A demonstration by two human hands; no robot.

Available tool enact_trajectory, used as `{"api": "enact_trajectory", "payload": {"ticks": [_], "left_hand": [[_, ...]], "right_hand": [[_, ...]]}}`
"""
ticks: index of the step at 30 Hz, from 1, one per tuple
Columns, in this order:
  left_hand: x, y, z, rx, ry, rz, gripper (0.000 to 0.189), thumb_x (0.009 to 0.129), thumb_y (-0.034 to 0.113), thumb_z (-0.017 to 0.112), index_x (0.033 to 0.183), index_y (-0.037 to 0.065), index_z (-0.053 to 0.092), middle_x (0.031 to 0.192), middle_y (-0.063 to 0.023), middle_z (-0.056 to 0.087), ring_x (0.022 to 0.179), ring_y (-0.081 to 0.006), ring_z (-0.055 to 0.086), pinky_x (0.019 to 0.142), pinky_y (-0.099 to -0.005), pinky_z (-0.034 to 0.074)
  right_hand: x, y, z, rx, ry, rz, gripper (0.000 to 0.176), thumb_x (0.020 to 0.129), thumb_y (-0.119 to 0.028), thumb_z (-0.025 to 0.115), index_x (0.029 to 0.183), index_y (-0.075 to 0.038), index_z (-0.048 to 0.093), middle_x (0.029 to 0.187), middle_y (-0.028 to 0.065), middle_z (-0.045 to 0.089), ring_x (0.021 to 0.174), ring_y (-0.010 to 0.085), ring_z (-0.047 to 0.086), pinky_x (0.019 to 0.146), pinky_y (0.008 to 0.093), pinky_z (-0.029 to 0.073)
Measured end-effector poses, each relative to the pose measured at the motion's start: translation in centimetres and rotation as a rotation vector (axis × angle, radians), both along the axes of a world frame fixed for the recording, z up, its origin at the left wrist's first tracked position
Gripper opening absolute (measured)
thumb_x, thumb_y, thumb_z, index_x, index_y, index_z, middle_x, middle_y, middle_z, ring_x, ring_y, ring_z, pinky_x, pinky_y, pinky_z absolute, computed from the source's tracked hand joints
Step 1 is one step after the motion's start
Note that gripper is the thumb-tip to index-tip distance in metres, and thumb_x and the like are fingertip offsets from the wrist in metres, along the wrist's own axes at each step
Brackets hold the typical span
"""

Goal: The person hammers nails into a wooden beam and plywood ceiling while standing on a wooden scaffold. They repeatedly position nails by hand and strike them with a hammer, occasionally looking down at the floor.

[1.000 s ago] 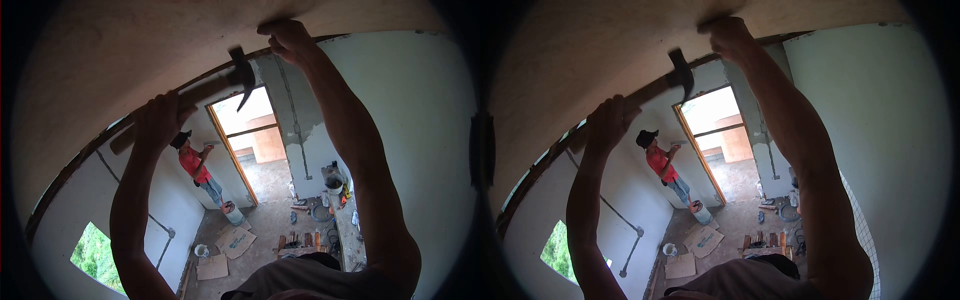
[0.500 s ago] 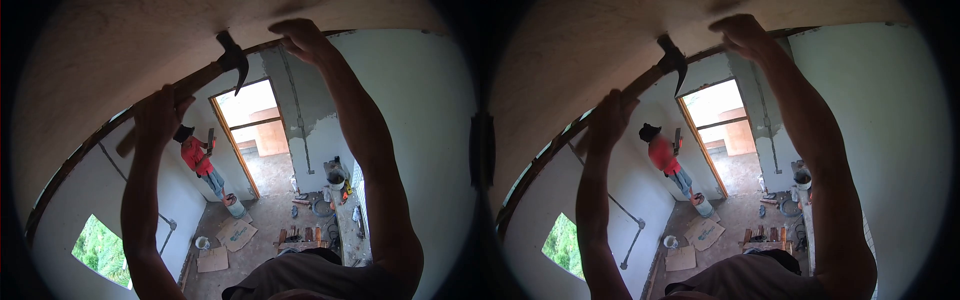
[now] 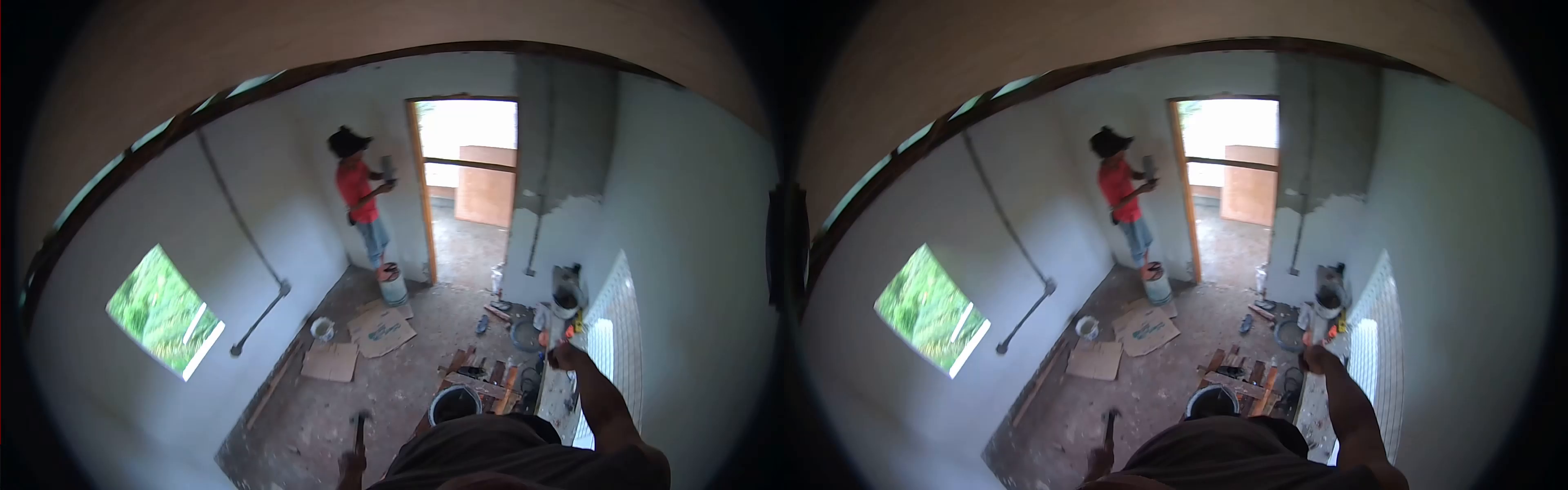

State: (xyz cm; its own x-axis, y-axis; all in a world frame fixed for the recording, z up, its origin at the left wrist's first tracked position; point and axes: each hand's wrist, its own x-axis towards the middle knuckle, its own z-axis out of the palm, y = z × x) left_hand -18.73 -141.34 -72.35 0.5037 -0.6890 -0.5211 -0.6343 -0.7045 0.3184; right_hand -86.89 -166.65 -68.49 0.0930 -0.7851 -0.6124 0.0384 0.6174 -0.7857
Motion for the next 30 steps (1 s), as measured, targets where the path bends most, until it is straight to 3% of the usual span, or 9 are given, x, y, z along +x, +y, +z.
{"api": "enact_trajectory", "payload": {"ticks": [2, 6, 8, 9, 10, 15, 19, 25, 30], "left_hand": [[-0.9, 8.3, -1.3, 0.212, -0.101, 0.15, 0.061, 0.084, 0.059, 0.05, 0.106, 0.002, 0.06, 0.091, -0.0228, 0.064, 0.085, -0.0358, 0.063, 0.073, -0.0442, 0.048], [-0.8, 19.0, -0.5, 0.369, 0.021, 0.364, 0.063, 0.083, 0.06, 0.051, 0.108, 0.002, 0.06, 0.095, -0.0221, 0.063, 0.089, -0.0347, 0.061, 0.075, -0.0434, 0.047], [-2.1, 22.8, 0.7, 0.379, 0.121, 0.459, 0.064, 0.082, 0.06, 0.051, 0.109, 0.003, 0.06, 0.097, -0.0217, 0.062, 0.09, -0.0342, 0.06, 0.075, -0.0431, 0.047], [-3.1, 24.3, 1.2, 0.366, 0.174, 0.501, 0.064, 0.082, 0.061, 0.052, 0.109, 0.003, 0.06, 0.098, -0.0216, 0.062, 0.091, -0.0339, 0.06, 0.076, -0.0429, 0.047], [-4.1, 25.9, 2.0, 0.355, 0.224, 0.545, 0.065, 0.082, 0.061, 0.052, 0.11, 0.003, 0.06, 0.099, -0.0214, 0.061, 0.092, -0.0336, 0.059, 0.076, -0.0427, 0.046], [-7.5, 29.9, 6.5, 0.283, 0.447, 0.705, 0.067, 0.08, 0.062, 0.053, 0.112, 0.003, 0.059, 0.105, -0.0205, 0.06, 0.096, -0.0322, 0.057, 0.079, -0.0417, 0.045], [-8.3, 31.1, 8.0, 0.201, 0.59, 0.78, 0.07, 0.079, 0.063, 0.054, 0.114, 0.003, 0.059, 0.109, -0.0198, 0.059, 0.1, -0.0311, 0.055, 0.08, -0.041, 0.044], [-6.7, 32.7, 8.1, 0.179, 0.803, 0.875, 0.072, 0.081, 0.062, 0.054, 0.124, 0.005, 0.055, 0.12, -0.0179, 0.055, 0.109, -0.0287, 0.052, 0.083, -0.0398, 0.044], [-5.3, 37.3, 8.4, 0.219, 0.706, 0.918, 0.07, 0.082, 0.061, 0.054, 0.124, 0.005, 0.055, 0.122, -0.0168, 0.054, 0.109, -0.0292, 0.053, 0.083, -0.04, 0.046]], "right_hand": [[2.5, -0.5, -0.1, 0.095, -0.167, 0.107, 0.014, 0.072, 0.008, 0.048, 0.067, -0.005, 0.047, 0.07, 0.006, 0.049, 0.064, 0.019, 0.051, 0.056, 0.0347, 0.044], [11.5, -1.9, 6.8, 0.074, 0.143, 0.478, 0.01, 0.08, -0.001, 0.052, 0.074, -0.006, 0.058, 0.071, 0.0038, 0.054, 0.064, 0.0157, 0.054, 0.061, 0.0292, 0.049], [14.5, -4.1, 7.4, -0.844, 0.867, 1.469, 0.012, 0.075, -0.017, 0.064, 0.085, -0.011, 0.068, 0.091, 0.0027, 0.068, 0.081, 0.0202, 0.063, 0.077, 0.0343, 0.049], [15.6, -5.6, 4.7, -1.05, 0.759, 1.51, 0.013, 0.075, -0.014, 0.066, 0.085, -0.006, 0.067, 0.087, 0.0066, 0.068, 0.078, 0.0215, 0.065, 0.075, 0.033, 0.052], [18.9, -7.0, 4.3, -0.984, 0.619, 1.52, 0.013, 0.074, -0.013, 0.067, 0.084, -0.005, 0.067, 0.087, 0.0076, 0.068, 0.077, 0.022, 0.065, 0.075, 0.0329, 0.052], [28.9, -1.4, 6.2, -0.351, 0.173, 1.366, 0.011, 0.073, -0.005, 0.067, 0.083, 0.001, 0.065, 0.084, 0.0126, 0.067, 0.075, 0.0241, 0.066, 0.072, 0.0326, 0.054], [36.9, 3.6, 5.9, 0.011, 0.028, 1.204, 0.018, 0.076, -0.006, 0.066, 0.091, 0.002, 0.063, 0.087, 0.0139, 0.066, 0.075, 0.0246, 0.066, 0.07, 0.0333, 0.055], [47.3, 8.3, 5.2, 0.174, -0.08, 1.298, 0.027, 0.079, -0.009, 0.065, 0.102, 0.005, 0.059, 0.092, 0.0159, 0.065, 0.075, 0.0255, 0.065, 0.068, 0.0343, 0.055], [54.1, 11.4, 6.6, 0.353, -0.343, 1.397, 0.027, 0.081, -0.003, 0.057, 0.107, 0.006, 0.058, 0.091, 0.0168, 0.065, 0.074, 0.0246, 0.064, 0.067, 0.0327, 0.055]]}}
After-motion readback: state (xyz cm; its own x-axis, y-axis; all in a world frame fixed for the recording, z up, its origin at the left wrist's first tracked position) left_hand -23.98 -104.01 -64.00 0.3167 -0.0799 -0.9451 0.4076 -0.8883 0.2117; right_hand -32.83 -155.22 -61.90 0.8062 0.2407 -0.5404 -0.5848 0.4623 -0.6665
